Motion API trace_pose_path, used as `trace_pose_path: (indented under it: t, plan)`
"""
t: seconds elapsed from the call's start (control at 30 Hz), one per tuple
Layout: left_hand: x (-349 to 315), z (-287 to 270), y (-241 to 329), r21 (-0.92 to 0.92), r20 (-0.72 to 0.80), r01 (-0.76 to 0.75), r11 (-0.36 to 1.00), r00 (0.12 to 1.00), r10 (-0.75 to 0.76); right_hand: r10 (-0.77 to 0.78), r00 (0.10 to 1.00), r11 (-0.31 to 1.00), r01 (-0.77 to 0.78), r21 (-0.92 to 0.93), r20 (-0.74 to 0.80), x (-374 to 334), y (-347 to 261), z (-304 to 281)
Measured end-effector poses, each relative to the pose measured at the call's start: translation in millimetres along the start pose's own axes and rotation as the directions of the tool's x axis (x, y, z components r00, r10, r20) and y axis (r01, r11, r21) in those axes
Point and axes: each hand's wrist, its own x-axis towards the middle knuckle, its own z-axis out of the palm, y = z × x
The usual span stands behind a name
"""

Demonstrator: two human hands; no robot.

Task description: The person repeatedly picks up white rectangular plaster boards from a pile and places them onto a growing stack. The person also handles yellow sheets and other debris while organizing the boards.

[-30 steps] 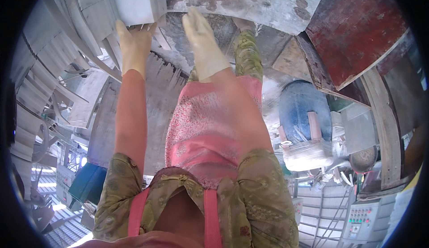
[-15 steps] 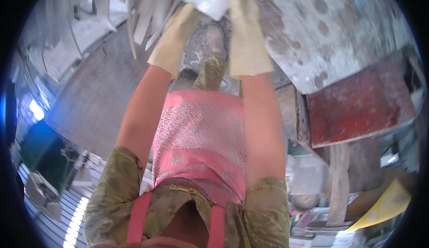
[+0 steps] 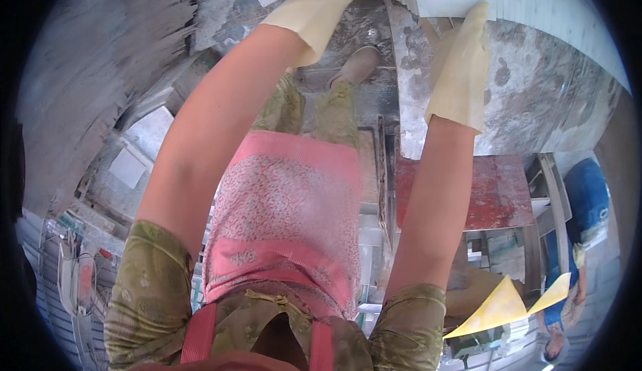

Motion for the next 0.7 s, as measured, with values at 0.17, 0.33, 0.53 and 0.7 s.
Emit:
trace_pose_path:
  t: [0.17, 0.33, 0.53, 0.7]
  plan:
    - [8, 26, -26, 0.076, -0.115, -0.133, 0.988, 0.983, 0.141, -0.004, 0.953, 0.992, 0.043, -0.121, 0.303, 2, 14, 0]
    - [16, 23, -40, 0.289, -0.138, -0.134, 0.948, 0.974, 0.179, -0.026, 0.937, 0.986, -0.034, 0.163, 0.349, 5, 27, 5]
    - [30, 20, -32, 0.172, -0.134, -0.085, 0.981, 0.985, 0.109, -0.081, 0.974, 0.992, 0.058, 0.11, 0.211, 8, 32, 18]
    - [24, 16, -21, 0.254, -0.044, -0.2, 0.946, 0.975, 0.218, -0.092, 0.995, 0.982, 0.084, 0.17, 0.038, 9, 32, 30]
